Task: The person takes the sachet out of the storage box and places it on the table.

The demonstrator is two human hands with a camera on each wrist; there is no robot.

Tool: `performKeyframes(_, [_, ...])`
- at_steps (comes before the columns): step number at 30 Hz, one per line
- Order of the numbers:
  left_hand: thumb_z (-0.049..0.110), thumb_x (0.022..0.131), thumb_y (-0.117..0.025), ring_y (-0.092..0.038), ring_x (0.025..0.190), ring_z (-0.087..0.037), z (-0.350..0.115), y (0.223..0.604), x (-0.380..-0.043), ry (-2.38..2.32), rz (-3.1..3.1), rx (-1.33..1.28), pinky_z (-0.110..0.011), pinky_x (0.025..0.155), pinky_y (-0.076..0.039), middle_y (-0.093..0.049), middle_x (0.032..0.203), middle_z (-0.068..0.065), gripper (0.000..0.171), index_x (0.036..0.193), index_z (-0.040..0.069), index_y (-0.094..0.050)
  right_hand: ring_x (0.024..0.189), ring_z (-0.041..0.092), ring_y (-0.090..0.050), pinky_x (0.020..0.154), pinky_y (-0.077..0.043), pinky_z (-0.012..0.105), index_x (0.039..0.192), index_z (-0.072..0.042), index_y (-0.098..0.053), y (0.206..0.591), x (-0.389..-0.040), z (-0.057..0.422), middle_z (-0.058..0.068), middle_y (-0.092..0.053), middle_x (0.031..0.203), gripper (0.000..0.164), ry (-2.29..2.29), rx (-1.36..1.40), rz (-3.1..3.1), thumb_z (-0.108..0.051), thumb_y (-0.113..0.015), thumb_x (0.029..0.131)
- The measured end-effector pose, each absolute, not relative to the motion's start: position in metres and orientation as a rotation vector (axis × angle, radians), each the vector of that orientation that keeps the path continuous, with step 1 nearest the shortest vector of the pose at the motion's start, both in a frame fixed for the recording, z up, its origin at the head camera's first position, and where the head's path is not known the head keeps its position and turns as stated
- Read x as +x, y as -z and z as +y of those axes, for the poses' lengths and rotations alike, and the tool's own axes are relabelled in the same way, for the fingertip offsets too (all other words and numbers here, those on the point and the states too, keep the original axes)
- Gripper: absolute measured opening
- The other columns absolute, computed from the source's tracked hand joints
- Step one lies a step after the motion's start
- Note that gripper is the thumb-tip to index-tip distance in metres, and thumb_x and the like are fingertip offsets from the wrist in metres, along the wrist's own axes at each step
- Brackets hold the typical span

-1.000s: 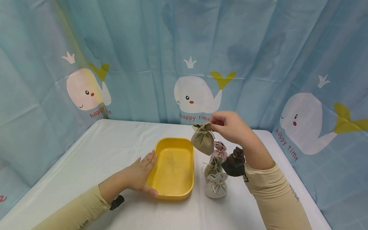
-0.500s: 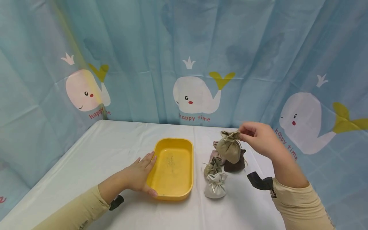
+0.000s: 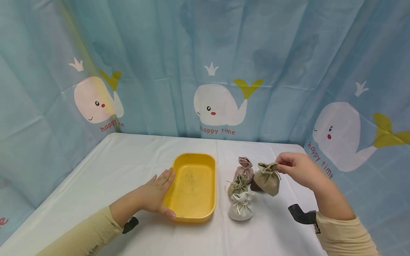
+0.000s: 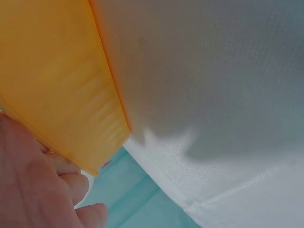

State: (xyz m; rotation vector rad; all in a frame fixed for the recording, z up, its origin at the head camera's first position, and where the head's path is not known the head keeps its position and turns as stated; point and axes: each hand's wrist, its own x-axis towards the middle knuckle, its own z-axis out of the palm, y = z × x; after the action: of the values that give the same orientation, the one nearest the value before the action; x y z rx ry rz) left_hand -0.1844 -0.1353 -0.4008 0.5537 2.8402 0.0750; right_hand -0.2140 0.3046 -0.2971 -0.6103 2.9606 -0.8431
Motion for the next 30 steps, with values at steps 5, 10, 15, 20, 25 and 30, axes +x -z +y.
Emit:
performKeyframes(5, [0.093, 0.042, -0.044, 0.0, 0.14, -0.028, -0.135, 0.402, -0.185, -0.069, 2.84, 0.553, -0.05, 0.109, -0.01, 0.005, 0.153, -0.012, 0.143, 0.147, 0.005, -0.005, 0.073, 0.006, -0.056, 0.064, -0.048, 0.026, 0.089, -0.008, -0.063, 0.315, -0.217, 0.306, -0.002, -0.062, 0.079, 0.008, 0.92, -0.622, 2.885, -0.013, -0.057, 0.09])
performKeyframes(10, [0.093, 0.042, -0.044, 0.0, 0.14, -0.028, -0.135, 0.402, -0.185, -0.063, 2.841, 0.554, -0.05, 0.109, -0.01, 0.006, 0.153, -0.012, 0.142, 0.147, 0.005, -0.005, 0.072, 0.008, -0.057, 0.064, -0.048, 0.027, 0.088, -0.006, -0.063, 0.328, -0.218, 0.304, 0.001, -0.063, 0.079, 0.008, 0.978, -0.607, 2.846, -0.012, -0.058, 0.089])
performKeyframes(15, [0.093, 0.042, -0.044, 0.001, 0.14, -0.028, -0.135, 0.402, -0.184, -0.067, 2.842, 0.548, -0.05, 0.109, -0.009, 0.006, 0.153, -0.012, 0.142, 0.147, 0.005, -0.005, 0.071, 0.01, -0.055, 0.063, -0.047, 0.028, 0.087, -0.004, -0.062, 0.339, -0.221, 0.302, 0.005, -0.061, 0.077, 0.008, 1.027, -0.569, 2.805, -0.011, -0.058, 0.09])
performKeyframes(20, [0.093, 0.042, -0.044, 0.001, 0.14, -0.029, -0.135, 0.402, -0.184, -0.062, 2.842, 0.546, -0.05, 0.109, -0.009, 0.005, 0.153, -0.013, 0.142, 0.147, 0.005, -0.005, 0.071, 0.011, -0.054, 0.062, -0.047, 0.029, 0.086, -0.004, -0.06, 0.352, -0.223, 0.302, 0.005, -0.059, 0.076, 0.009, 1.037, -0.532, 2.771, -0.011, -0.057, 0.09])
performKeyframes(25, [0.093, 0.042, -0.044, 0.001, 0.14, -0.029, -0.134, 0.402, -0.185, -0.064, 2.845, 0.544, -0.05, 0.109, -0.009, 0.006, 0.153, -0.012, 0.142, 0.147, 0.005, -0.006, 0.071, 0.013, -0.053, 0.062, -0.047, 0.029, 0.085, -0.003, -0.06, 0.363, -0.225, 0.304, 0.005, -0.057, 0.076, 0.008, 1.089, -0.501, 2.728, -0.008, -0.057, 0.09])
performKeyframes(30, [0.093, 0.041, -0.045, 0.0, 0.14, -0.029, -0.134, 0.402, -0.184, -0.067, 2.843, 0.537, -0.051, 0.109, -0.009, 0.005, 0.153, -0.013, 0.142, 0.147, 0.005, -0.006, 0.071, 0.013, -0.055, 0.063, -0.048, 0.028, 0.085, -0.001, -0.06, 0.371, -0.226, 0.305, 0.006, -0.058, 0.075, 0.008, 1.137, -0.507, 2.694, -0.007, -0.056, 0.089])
